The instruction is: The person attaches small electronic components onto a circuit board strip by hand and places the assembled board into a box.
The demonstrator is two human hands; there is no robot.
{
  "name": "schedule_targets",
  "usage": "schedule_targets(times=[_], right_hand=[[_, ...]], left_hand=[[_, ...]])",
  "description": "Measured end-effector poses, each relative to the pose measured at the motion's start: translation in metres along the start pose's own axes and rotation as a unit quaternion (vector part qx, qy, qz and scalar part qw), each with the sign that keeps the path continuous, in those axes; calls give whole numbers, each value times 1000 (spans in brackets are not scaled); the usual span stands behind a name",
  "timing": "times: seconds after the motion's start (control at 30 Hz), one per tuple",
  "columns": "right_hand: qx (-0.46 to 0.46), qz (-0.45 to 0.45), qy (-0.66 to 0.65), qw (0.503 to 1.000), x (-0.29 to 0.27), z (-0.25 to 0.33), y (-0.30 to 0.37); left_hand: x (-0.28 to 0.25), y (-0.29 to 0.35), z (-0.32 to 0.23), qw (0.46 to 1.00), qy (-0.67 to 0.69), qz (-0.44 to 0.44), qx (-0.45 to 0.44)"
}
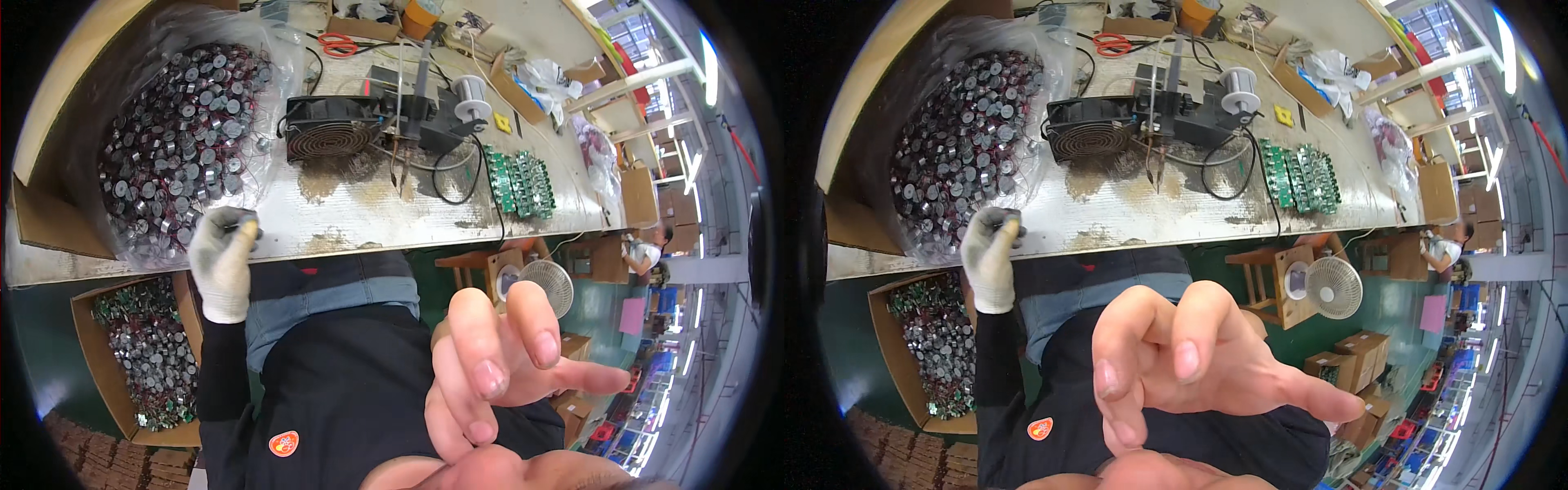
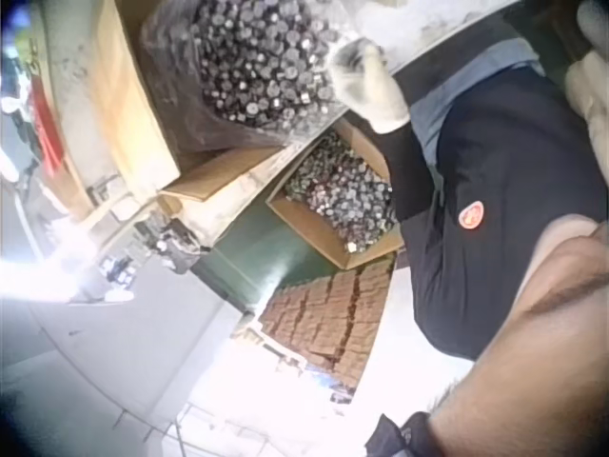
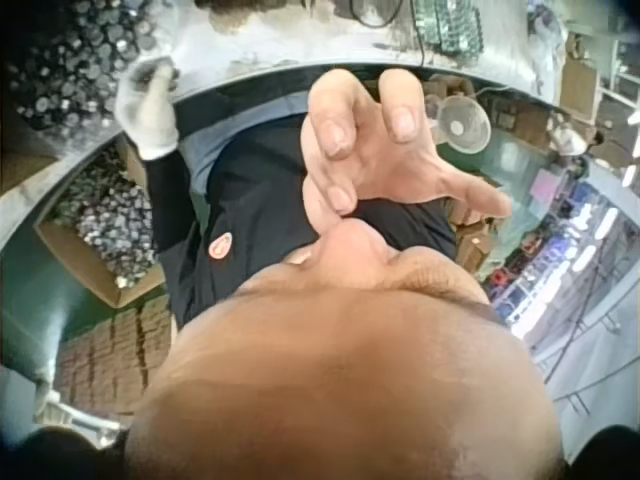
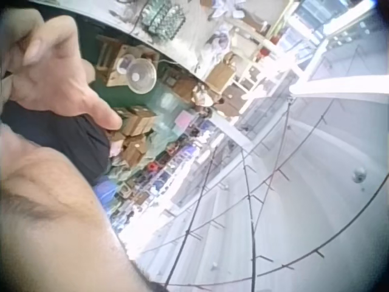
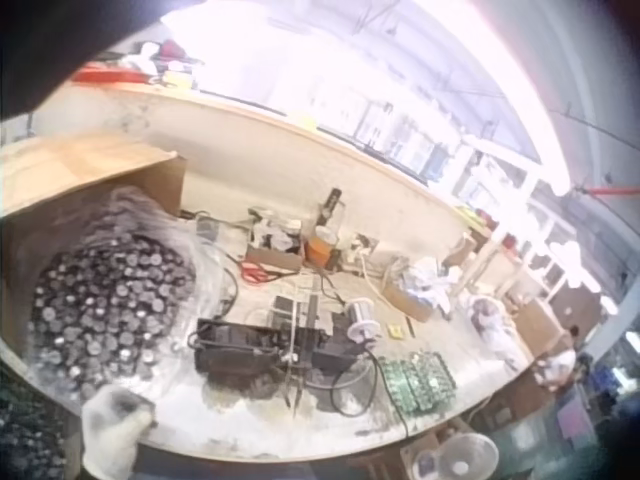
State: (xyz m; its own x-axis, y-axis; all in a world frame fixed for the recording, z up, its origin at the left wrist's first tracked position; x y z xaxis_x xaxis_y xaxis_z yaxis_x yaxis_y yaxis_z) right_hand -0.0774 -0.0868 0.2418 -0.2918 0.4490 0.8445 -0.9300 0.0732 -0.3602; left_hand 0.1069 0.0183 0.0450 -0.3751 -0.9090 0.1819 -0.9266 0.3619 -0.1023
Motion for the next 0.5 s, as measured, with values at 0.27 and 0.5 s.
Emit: schedule_targets(times=[0.27,0.5], right_hand=[[-173,-100,249,948,-59,56,34],[-160,-555,615,536,-218,218,180]], left_hand=[[33,-2,32,998,-20,54,-20],[31,-12,36,997,-76,20,-23]])
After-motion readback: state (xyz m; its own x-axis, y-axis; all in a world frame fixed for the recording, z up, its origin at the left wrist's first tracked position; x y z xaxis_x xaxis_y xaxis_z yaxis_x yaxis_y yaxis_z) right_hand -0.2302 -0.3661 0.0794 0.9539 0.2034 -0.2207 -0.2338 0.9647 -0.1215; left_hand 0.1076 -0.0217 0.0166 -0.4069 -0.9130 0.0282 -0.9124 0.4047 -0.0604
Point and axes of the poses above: each hand's wrist, its own y-axis away from the middle knuckle, its own x-axis out of the palm, z = x × y, the point moved 9 cm from there along -y, towards the middle knuckle, and after that the axes turned 8 degrees about x, right-handed, at the moved point
